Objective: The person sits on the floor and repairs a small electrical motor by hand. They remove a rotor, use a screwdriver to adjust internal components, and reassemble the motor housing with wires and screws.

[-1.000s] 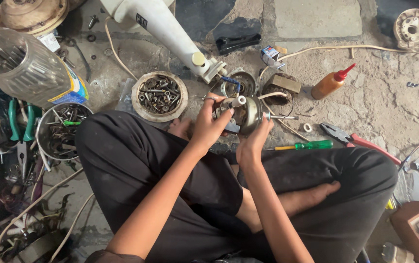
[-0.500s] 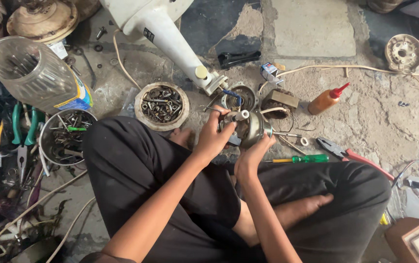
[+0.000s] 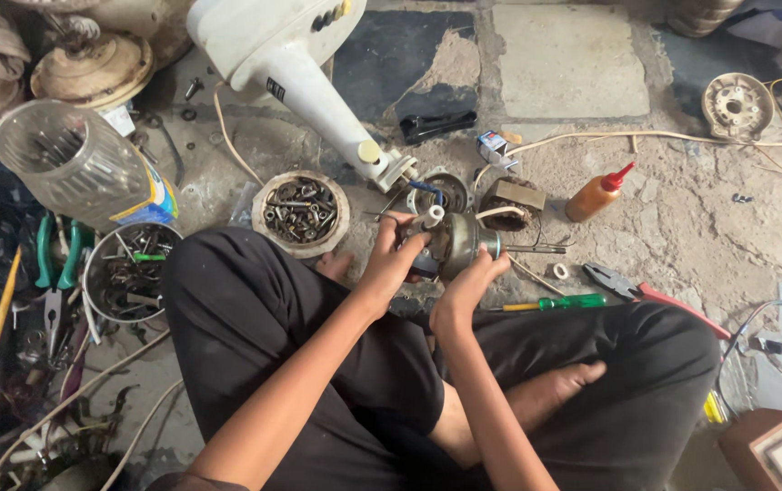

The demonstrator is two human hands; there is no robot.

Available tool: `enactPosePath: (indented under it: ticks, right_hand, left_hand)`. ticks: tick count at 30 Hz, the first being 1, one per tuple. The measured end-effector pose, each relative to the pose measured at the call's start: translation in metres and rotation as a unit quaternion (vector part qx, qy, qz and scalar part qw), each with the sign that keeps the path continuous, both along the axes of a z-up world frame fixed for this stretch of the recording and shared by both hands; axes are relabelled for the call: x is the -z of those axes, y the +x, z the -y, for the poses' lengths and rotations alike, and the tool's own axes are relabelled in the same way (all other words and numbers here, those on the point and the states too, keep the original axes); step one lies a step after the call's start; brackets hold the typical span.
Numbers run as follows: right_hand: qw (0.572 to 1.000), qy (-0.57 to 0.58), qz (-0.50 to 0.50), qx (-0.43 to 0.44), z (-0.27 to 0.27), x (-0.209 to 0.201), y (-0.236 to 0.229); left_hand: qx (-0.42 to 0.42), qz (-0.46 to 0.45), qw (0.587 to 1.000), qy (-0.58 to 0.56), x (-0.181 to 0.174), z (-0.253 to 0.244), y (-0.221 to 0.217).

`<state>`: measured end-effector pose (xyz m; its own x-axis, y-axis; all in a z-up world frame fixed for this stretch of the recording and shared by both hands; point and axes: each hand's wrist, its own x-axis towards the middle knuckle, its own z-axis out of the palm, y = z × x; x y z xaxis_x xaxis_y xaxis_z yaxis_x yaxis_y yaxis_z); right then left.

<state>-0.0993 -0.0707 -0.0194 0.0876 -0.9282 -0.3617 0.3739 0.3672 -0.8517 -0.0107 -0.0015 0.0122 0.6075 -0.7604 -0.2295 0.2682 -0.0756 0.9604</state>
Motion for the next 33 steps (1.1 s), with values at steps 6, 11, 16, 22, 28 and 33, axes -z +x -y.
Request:
enactPosePath:
  ticks: [6, 11, 16, 22, 28, 33]
  right_hand:
    - [0.997, -0.06, 0.052, 0.015, -0.002, -0.009, 0.003]
    - [0.996, -0.057, 0.061, 0.026, -0.004, -0.014, 0.005]
    - [0.996, -0.077, 0.032, 0.021, -0.002, -0.019, 0.003]
    - [0.996, -0.088, 0.009, 0.01, -0.008, -0.02, 0.002]
    - [0.992, -0.127, 0.025, -0.006, -0.015, -0.018, 0.0]
    - [0.993, -0.043, 0.11, -0.026, -0.019, -0.015, -0.006]
  left_hand:
    - [-0.023, -0.069, 0.997, -0.01, 0.003, 0.003, 0.0]
    - [-0.024, -0.064, 0.998, -0.002, 0.003, 0.004, 0.0]
    - [-0.019, -0.064, 0.998, -0.007, 0.004, 0.005, 0.0]
    - [-0.02, -0.027, 0.999, 0.02, 0.014, 0.006, 0.003]
    - [-0.005, -0.075, 0.997, 0.022, 0.003, 0.008, 0.001]
    - [0.016, 0.023, 0.998, 0.061, -0.016, 0.006, -0.003]
